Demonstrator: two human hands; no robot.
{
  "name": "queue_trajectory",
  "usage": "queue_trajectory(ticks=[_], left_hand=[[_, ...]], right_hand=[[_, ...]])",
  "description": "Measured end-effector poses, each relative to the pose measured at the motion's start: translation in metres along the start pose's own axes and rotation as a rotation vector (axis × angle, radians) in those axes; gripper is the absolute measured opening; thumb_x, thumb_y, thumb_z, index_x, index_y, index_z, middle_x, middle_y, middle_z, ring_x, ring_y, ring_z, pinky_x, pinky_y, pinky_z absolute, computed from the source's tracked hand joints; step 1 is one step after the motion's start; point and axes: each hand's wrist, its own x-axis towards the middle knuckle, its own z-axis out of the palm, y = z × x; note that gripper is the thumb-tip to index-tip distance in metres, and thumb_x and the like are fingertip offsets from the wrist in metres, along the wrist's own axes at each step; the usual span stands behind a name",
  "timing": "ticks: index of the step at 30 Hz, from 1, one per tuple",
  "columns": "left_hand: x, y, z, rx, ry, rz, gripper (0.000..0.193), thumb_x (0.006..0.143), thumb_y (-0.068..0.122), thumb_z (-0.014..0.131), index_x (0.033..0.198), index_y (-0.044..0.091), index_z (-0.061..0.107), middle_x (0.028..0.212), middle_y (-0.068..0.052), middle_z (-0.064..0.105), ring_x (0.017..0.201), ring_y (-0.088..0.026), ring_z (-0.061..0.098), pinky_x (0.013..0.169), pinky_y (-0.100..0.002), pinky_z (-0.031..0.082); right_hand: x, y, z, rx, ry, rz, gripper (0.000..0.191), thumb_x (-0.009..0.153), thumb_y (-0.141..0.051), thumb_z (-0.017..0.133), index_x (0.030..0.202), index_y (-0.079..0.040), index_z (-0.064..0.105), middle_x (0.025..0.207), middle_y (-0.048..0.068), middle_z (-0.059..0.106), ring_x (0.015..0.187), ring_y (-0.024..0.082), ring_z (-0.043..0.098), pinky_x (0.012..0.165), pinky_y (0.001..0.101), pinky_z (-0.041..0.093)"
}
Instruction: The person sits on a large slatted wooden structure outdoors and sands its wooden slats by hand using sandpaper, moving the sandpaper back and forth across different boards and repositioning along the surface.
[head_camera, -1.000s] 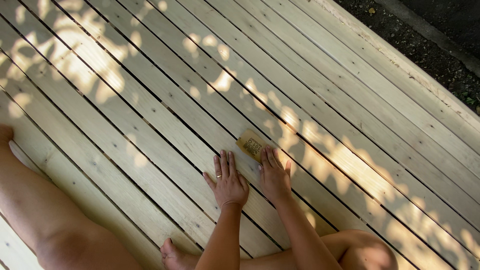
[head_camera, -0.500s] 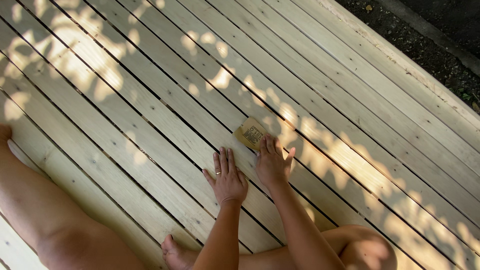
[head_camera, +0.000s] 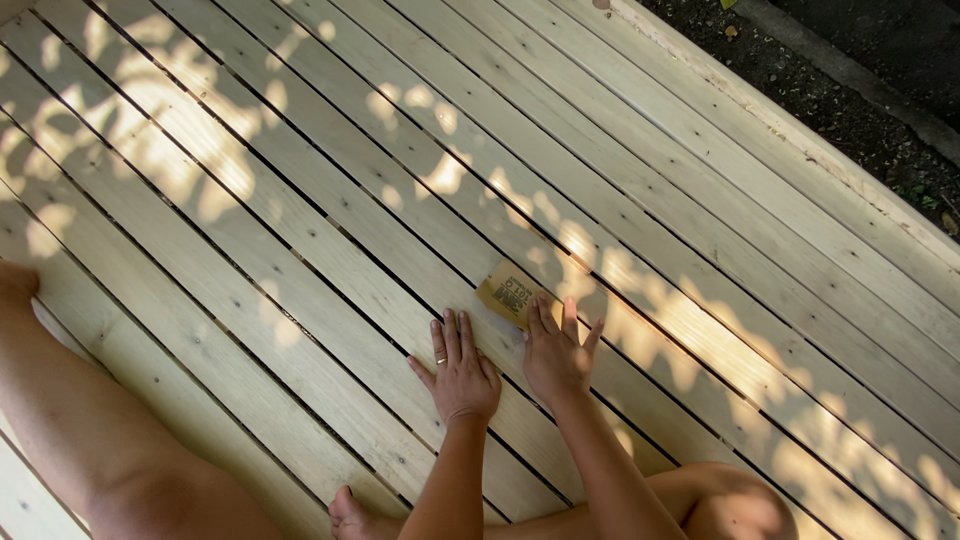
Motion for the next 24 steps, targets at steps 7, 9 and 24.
queue_trajectory(ticks=[7, 9, 24], left_hand=[[0.004, 0.0, 0.004, 0.018, -0.05, -0.012, 0.07, 0.095, 0.026, 0.034, 0.162, 0.025, 0.015, 0.171, 0.006, 0.006, 0.156, -0.019, 0.002, 0.118, -0.068, -0.006], [0.004, -0.001, 0.005, 0.005, -0.005, 0.003, 0.069, 0.096, 0.026, 0.034, 0.163, 0.025, 0.016, 0.171, 0.006, 0.006, 0.156, -0.018, 0.004, 0.118, -0.068, -0.005], [0.002, -0.002, 0.004, -0.024, -0.002, -0.006, 0.07, 0.095, 0.026, 0.037, 0.162, 0.025, 0.018, 0.172, 0.006, 0.008, 0.157, -0.019, 0.005, 0.119, -0.068, -0.006]], right_hand=[[-0.008, -0.005, -0.014, 0.056, -0.043, 0.065, 0.057, 0.103, -0.037, 0.038, 0.158, -0.025, 0.031, 0.167, -0.014, 0.022, 0.155, 0.027, 0.013, 0.118, 0.0742, 0.004], [0.007, -0.009, -0.017, 0.003, -0.001, 0.046, 0.054, 0.105, -0.032, 0.038, 0.157, -0.022, 0.032, 0.167, -0.011, 0.022, 0.156, 0.029, 0.01, 0.115, 0.074, 0.004], [0.003, 0.007, -0.006, 0.031, 0.022, 0.078, 0.056, 0.101, -0.034, 0.048, 0.155, -0.025, 0.037, 0.17, -0.007, 0.015, 0.156, 0.033, 0.007, 0.118, 0.0715, 0.005]])
